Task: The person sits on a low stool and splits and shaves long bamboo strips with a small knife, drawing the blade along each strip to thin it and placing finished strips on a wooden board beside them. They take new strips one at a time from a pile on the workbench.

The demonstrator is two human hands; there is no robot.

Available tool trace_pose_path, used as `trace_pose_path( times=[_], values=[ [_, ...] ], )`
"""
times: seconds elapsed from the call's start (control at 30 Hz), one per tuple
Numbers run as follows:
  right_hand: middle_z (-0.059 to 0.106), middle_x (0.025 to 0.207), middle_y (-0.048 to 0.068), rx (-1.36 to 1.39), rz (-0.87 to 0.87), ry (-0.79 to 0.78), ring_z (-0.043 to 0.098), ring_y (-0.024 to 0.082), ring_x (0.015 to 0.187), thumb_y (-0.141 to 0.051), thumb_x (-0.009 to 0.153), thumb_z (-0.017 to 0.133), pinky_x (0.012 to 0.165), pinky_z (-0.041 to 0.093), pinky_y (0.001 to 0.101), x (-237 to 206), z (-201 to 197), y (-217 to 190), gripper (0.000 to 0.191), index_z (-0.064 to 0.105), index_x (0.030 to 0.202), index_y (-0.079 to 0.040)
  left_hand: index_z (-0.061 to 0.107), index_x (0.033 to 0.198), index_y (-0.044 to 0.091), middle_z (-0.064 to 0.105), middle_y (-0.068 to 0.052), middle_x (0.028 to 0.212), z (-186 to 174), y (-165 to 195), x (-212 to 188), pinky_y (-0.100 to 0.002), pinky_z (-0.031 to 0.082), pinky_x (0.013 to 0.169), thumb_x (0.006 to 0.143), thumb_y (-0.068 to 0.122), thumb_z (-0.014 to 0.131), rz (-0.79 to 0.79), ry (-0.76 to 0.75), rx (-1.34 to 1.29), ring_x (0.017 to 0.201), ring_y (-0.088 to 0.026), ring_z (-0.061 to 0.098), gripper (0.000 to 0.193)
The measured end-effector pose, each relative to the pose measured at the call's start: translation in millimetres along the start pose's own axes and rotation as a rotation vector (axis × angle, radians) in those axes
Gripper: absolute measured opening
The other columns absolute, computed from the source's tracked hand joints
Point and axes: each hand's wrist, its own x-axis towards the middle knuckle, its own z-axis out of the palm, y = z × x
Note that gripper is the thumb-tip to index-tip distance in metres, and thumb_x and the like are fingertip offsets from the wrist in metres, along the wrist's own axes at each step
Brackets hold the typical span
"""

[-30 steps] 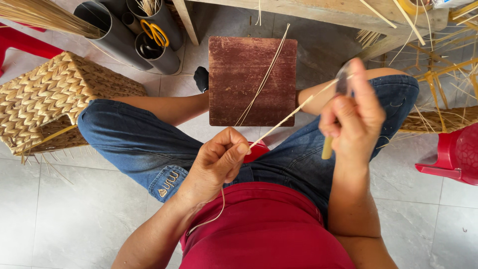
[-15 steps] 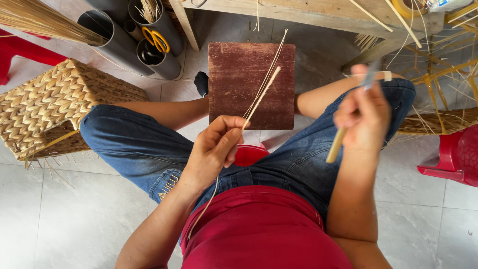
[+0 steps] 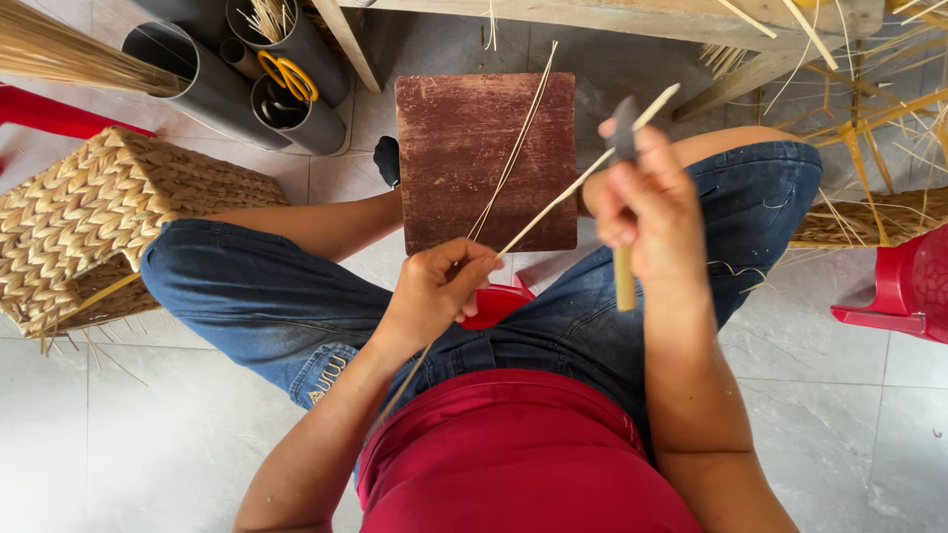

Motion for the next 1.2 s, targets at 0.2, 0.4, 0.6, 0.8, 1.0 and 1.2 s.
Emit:
trace_pose_path(
  times=[0.2, 0.4, 0.6, 0.8, 1.0, 1.2],
  values=[
    [0.054, 0.079, 0.002, 0.145, -0.07, 0.177, 0.039, 0.008, 0.054, -0.014, 0.112, 0.061, 0.051, 0.033, 0.025, 25.8, -47.8, -17.1, 0.04, 0.05, 0.15, -0.011, 0.074, 0.105, 0.004, 0.067, 0.002, 0.074, -28.0, -19.4, -9.9, -0.018, 0.047, 0.049, 0.101, 0.018, 0.062, -0.111, -0.1, 0.014, 0.056, -0.002, 0.058, 0.019],
    [0.057, 0.07, 0.003, 0.053, 0.095, 0.081, 0.043, 0.007, 0.047, -0.017, 0.106, 0.059, 0.042, 0.034, 0.0227, 8.7, -27.2, -1.8, 0.054, 0.046, 0.158, -0.012, 0.074, 0.104, 0.004, 0.067, 0.001, 0.073, -27.8, -20.2, -9.2, -0.019, 0.044, 0.047, 0.1, 0.018, 0.064, -0.109, -0.027, 0.056, 0.054, -0.003, 0.055, 0.017],
    [0.062, 0.07, 0.007, -0.241, 0.31, -0.114, 0.046, 0.007, 0.048, -0.011, 0.103, 0.053, 0.044, 0.037, 0.0206, -6.1, 20.1, 38.9, 0.05, 0.044, 0.151, -0.01, 0.073, 0.099, 0.002, 0.065, 0.0, 0.069, -24.7, -8.0, -9.6, -0.02, 0.042, 0.048, 0.098, 0.013, 0.066, 0.004, 0.066, 0.193, 0.057, -0.003, 0.052, 0.012],
    [0.053, 0.067, 0.004, -0.065, 0.296, -0.044, 0.038, 0.005, 0.049, -0.011, 0.106, 0.054, 0.044, 0.032, 0.0199, 2.7, 4.2, 35.5, 0.039, 0.053, 0.144, -0.005, 0.071, 0.097, 0.0, 0.067, -0.001, 0.071, -35.3, 4.7, -21.7, -0.021, 0.047, 0.055, 0.096, 0.007, 0.068, 0.126, 0.165, 0.3, 0.063, -0.003, 0.057, 0.007],
    [0.052, 0.068, 0.002, 0.091, 0.24, 0.109, 0.037, 0.005, 0.044, -0.011, 0.104, 0.057, 0.042, 0.031, 0.0214, 6.0, -22.4, 14.1, 0.037, 0.056, 0.141, -0.006, 0.073, 0.097, 0.001, 0.067, 0.0, 0.07, -54.5, 10.6, -31.3, -0.02, 0.048, 0.056, 0.095, 0.005, 0.069, 0.101, 0.122, 0.298, 0.064, -0.003, 0.058, 0.006],
    [0.057, 0.074, 0.002, 0.151, 0.018, 0.217, 0.041, 0.006, 0.05, -0.012, 0.109, 0.058, 0.047, 0.034, 0.0241, 8.5, -67.6, -22.1, 0.04, 0.054, 0.149, -0.011, 0.073, 0.096, 0.001, 0.065, 0.001, 0.071, -72.4, 6.0, -36.3, -0.02, 0.045, 0.055, 0.096, 0.005, 0.068, 0.089, 0.129, 0.273, 0.064, -0.003, 0.055, 0.007]
  ],
)
